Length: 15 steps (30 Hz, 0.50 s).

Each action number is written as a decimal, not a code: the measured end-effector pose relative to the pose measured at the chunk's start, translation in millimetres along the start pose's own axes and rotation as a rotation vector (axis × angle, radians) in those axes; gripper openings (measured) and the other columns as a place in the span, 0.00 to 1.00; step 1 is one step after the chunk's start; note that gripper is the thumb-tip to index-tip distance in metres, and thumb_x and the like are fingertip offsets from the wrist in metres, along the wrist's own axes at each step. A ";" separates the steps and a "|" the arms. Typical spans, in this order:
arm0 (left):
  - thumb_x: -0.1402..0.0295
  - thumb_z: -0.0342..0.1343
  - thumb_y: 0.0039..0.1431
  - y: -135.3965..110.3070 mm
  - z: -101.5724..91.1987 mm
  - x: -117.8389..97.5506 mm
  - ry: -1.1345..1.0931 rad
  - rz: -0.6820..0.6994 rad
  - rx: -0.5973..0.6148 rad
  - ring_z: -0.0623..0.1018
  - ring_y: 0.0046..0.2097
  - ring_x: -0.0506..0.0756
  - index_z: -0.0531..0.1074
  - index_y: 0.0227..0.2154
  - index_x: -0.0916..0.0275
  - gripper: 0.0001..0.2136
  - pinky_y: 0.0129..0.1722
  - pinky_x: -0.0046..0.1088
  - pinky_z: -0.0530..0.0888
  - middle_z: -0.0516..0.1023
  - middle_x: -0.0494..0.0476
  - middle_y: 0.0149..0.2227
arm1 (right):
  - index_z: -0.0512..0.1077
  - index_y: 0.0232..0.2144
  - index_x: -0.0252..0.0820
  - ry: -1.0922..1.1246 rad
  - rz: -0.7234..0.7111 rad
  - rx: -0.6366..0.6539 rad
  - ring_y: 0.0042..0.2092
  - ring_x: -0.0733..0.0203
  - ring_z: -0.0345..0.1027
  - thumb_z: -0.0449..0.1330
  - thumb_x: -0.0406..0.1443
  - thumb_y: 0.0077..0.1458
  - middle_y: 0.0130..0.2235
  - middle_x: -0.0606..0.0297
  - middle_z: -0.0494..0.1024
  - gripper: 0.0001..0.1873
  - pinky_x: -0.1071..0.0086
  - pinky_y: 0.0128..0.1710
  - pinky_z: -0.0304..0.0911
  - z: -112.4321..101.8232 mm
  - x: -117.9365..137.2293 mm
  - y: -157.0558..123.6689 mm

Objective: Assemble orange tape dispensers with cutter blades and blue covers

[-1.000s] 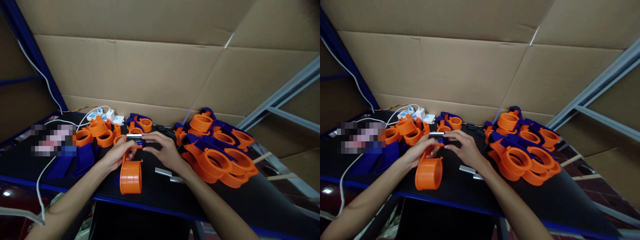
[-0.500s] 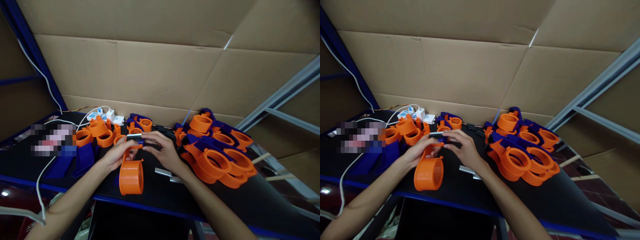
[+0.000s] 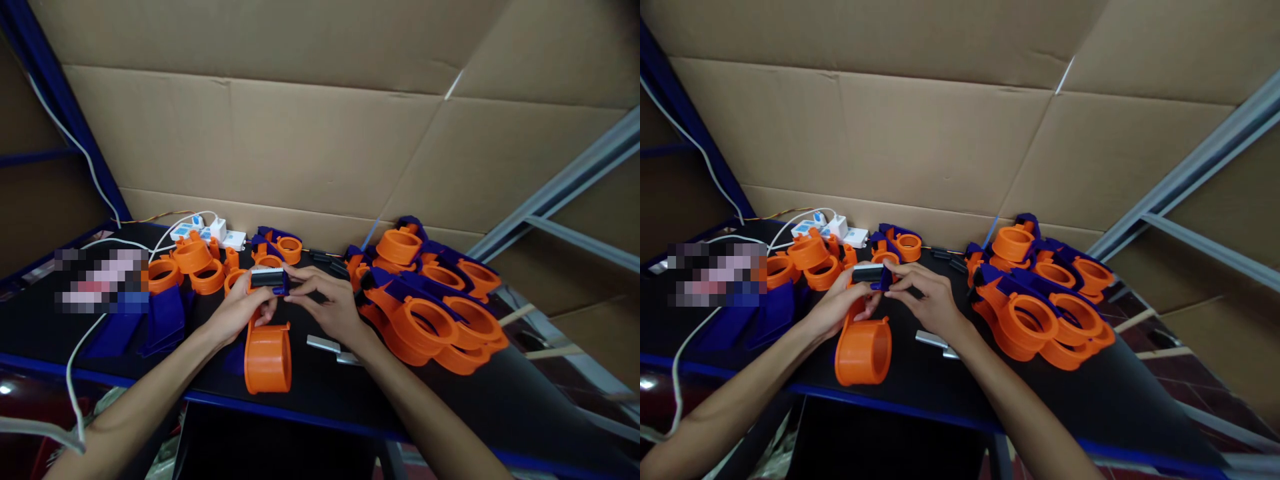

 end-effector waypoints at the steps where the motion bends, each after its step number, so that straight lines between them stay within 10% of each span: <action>1: 0.69 0.63 0.52 0.2 0.7 -0.2 -0.009 0.004 0.002 0.70 0.19 0.49 0.69 0.40 0.61 0.13 0.16 0.19 0.61 0.74 0.48 0.20 | 0.77 0.30 0.46 0.010 0.003 -0.014 0.51 0.51 0.78 0.68 0.37 0.57 0.52 0.57 0.82 0.06 0.52 0.54 0.72 0.0 -0.5 -0.1; 8: 0.75 0.64 0.49 -1.0 3.8 -9.3 -0.141 0.049 0.091 0.82 0.34 0.58 0.74 0.39 0.63 0.13 0.33 0.36 0.79 0.81 0.57 0.33 | 0.76 0.26 0.46 0.051 -0.002 -0.087 0.44 0.54 0.78 0.68 0.38 0.58 0.52 0.59 0.82 0.09 0.54 0.46 0.75 2.1 1.2 0.0; 15: 0.68 0.61 0.47 -6.4 12.2 -14.1 -0.461 -0.054 0.269 0.80 0.52 0.71 0.77 0.44 0.62 0.18 0.48 0.57 0.76 0.83 0.68 0.45 | 0.77 0.36 0.48 -0.091 -0.067 -0.033 0.61 0.49 0.69 0.67 0.34 0.58 0.56 0.58 0.79 0.04 0.49 0.60 0.67 -10.6 18.4 6.4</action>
Point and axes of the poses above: each hand's wrist, its own y-axis towards the middle knuckle, its own z-axis out of the palm, x = y × z, the point moved 8 cm from there along y, towards the middle knuckle
